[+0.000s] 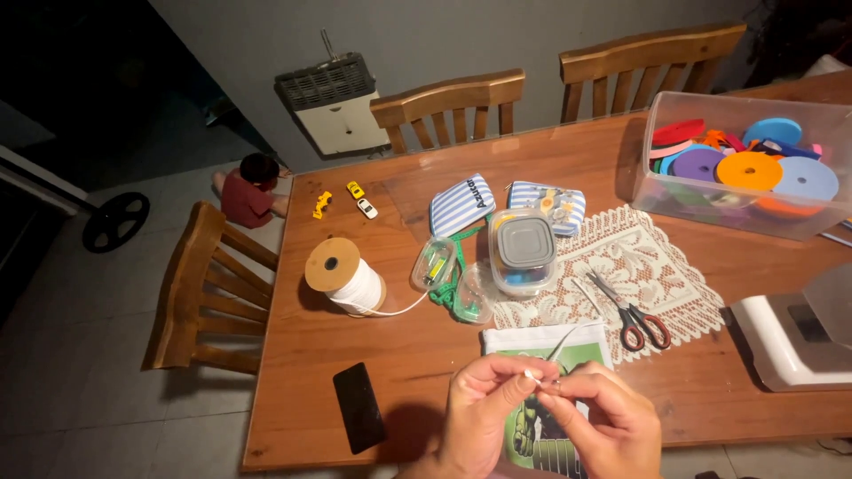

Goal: Preparing a drawstring fabric bag by cutting cord from a spool and threading it through the bag's hem.

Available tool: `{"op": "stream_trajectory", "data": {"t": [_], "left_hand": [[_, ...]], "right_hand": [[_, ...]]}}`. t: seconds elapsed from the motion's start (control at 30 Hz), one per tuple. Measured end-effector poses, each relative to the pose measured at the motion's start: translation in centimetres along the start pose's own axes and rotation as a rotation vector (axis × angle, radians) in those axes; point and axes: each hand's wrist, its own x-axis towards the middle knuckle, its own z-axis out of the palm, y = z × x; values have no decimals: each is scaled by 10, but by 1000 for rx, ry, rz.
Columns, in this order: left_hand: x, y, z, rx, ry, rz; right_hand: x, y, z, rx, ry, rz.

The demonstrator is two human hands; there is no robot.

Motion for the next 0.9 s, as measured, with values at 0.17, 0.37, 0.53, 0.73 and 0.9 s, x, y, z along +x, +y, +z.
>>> {"op": "stream_trajectory", "data": {"t": [0.17,0.37,0.53,0.73,0.9], "left_hand": [[0,-6,-3,-49,13,6],[-3,2,3,51,-31,41],[-5,4,-1,52,-94,23],[1,-1,-16,24,-276,-16],[3,-4,-21,-169,-365,-266]], "right_hand": [[-3,5,2,-9,7,-16],[-6,7,6,75,40,-7],[-16,37,0,325,76,253],[-2,42,-10,902,-179,462],[-3,52,-16,1020,-326,648]]}}
